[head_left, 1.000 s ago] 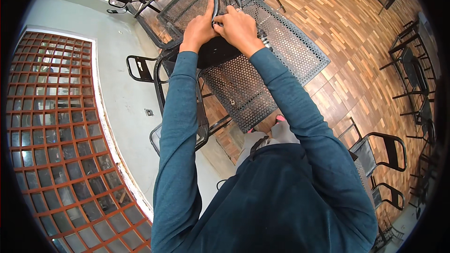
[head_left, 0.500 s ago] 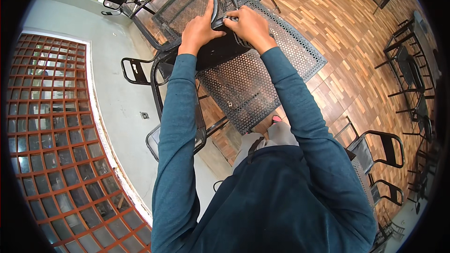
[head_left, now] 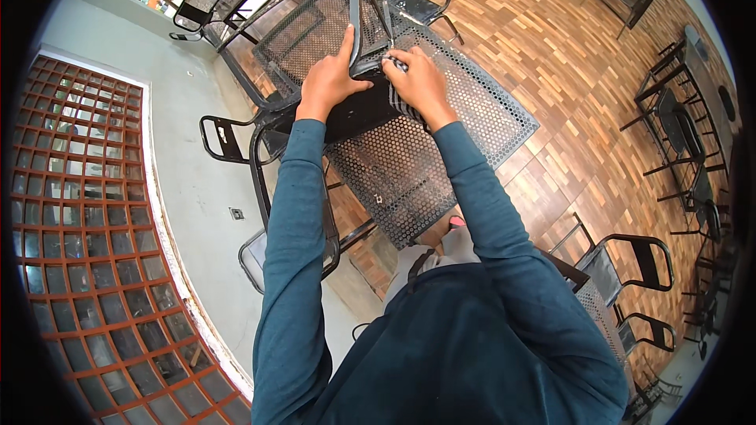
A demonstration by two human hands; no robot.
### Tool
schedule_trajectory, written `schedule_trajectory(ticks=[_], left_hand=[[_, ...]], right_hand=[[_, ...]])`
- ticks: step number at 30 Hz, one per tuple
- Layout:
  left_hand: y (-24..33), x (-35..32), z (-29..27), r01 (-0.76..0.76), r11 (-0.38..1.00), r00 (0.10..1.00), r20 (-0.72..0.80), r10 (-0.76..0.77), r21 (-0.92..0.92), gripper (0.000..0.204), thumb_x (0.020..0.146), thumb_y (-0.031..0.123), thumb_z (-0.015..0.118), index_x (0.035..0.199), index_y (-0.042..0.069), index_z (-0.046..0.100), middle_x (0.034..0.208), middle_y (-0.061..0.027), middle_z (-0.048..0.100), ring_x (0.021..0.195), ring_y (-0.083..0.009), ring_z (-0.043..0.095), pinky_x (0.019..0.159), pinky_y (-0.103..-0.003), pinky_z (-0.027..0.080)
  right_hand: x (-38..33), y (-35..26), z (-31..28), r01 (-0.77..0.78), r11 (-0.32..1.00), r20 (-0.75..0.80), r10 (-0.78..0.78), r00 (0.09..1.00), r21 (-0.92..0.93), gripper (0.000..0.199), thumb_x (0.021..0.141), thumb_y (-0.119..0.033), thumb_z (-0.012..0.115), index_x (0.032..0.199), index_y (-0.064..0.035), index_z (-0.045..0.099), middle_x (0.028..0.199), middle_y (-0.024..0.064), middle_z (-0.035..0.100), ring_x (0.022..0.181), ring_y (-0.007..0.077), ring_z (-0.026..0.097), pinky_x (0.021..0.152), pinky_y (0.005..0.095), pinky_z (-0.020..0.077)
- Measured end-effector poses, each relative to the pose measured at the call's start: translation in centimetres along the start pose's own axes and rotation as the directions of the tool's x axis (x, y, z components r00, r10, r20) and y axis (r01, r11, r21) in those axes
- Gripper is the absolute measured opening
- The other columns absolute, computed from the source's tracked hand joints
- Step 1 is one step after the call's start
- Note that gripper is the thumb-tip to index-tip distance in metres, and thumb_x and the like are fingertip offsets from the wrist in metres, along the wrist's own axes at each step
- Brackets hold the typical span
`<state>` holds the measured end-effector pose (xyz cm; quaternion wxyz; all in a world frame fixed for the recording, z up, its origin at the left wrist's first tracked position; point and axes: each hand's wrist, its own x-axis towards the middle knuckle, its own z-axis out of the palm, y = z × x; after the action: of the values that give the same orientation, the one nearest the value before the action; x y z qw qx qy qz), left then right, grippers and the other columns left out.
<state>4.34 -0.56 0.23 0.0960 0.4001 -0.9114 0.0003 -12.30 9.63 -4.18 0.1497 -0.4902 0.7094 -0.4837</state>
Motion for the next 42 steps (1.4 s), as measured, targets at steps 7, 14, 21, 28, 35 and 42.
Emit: schedule_trajectory(ticks=[7, 14, 21, 28, 35, 42], left_hand=[[0.5, 0.0, -0.2, 0.019, 0.999, 0.999, -0.034, -0.018, 0.028, 0.127, 0.065, 0.056, 0.091, 0.164, 0.017, 0.021, 0.076, -0.0215, 0.07, 0.077, -0.0418, 0.071, 0.068, -0.05, 0.057], [0.9, 0.0, 0.1, 0.041, 0.998, 0.996, -0.076, -0.037, 0.052, 0.129, 0.062, 0.075, 0.083, 0.163, 0.017, 0.026, 0.075, -0.0215, 0.07, 0.075, -0.0399, 0.072, 0.067, -0.049, 0.058], [-0.2, 0.1, -0.3, 0.047, 0.999, 0.998, -0.037, -0.047, 0.006, 0.128, 0.063, 0.076, 0.082, 0.162, 0.016, 0.027, 0.077, -0.023, 0.07, 0.078, -0.0409, 0.073, 0.071, -0.049, 0.058], [-1.4, -0.4, -1.5, 0.054, 0.996, 0.998, -0.02, -0.056, -0.074, 0.125, 0.067, 0.064, 0.087, 0.163, 0.014, 0.025, 0.101, -0.0284, 0.073, 0.095, -0.0452, 0.071, 0.083, -0.049, 0.056], [-3.5, -0.9, -5.3, 0.066, 0.98, 0.985, -0.142, -0.094, -0.185, 0.121, 0.067, 0.058, 0.091, 0.161, 0.011, 0.032, 0.108, -0.0258, 0.074, 0.101, -0.0402, 0.073, 0.087, -0.044, 0.056], [-3.4, -1.6, -9.6, 0.014, 0.963, 0.931, -0.347, -0.11, -0.268, 0.12, 0.062, 0.059, 0.093, 0.152, -0.003, 0.043, 0.107, -0.0252, 0.074, 0.1, -0.0332, 0.075, 0.09, -0.04, 0.057]], right_hand=[[1.5, 3.5, 0.0, -0.08, 0.994, 0.05, 0.076, 0.996, 0.069, 0.043, 0.093, -0.042, 0.068, 0.116, -0.0066, 0.076, 0.11, 0.02, 0.071, 0.106, 0.0377, 0.068, 0.09, 0.041, 0.0522], [2.4, 7.2, 1.3, -0.026, 0.929, 0.088, -0.007, 0.996, 0.369, 0.036, 0.096, -0.031, 0.068, 0.11, 0.0007, 0.074, 0.106, 0.0134, 0.074, 0.1, 0.0221, 0.069, 0.091, 0.0342, 0.0501], [0.7, 10.0, 1.1, -0.112, 0.928, 0.434, -0.059, 0.899, 0.356, 0.078, 0.08, -0.029, 0.08, 0.148, -0.0089, 0.048, 0.148, 0.0198, 0.054, 0.14, 0.0318, 0.049, 0.116, 0.0379, 0.0372], [2.0, 9.5, 3.4, 0.051, 0.97, 0.341, -0.132, 0.931, 0.236, 0.06, 0.091, -0.035, 0.078, 0.138, -0.0024, 0.059, 0.126, 0.0193, 0.07, 0.12, 0.0281, 0.066, 0.103, 0.0374, 0.048], [3.8, 4.4, 2.1, 0.129, 0.923, 0.252, -0.23, 0.94, 0.363, 0.051, 0.092, -0.044, 0.077, 0.122, -0.0048, 0.064, 0.114, 0.0196, 0.072, 0.111, 0.031, 0.068, 0.096, 0.0406, 0.0503], [6.8, -2.4, -1.9, 0.383, 0.924, 0.125, -0.38, 0.917, -0.004, 0.062, 0.083, -0.058, 0.079, 0.119, -0.007, 0.071, 0.106, 0.0192, 0.075, 0.103, 0.0374, 0.071, 0.086, 0.0435, 0.0543]])
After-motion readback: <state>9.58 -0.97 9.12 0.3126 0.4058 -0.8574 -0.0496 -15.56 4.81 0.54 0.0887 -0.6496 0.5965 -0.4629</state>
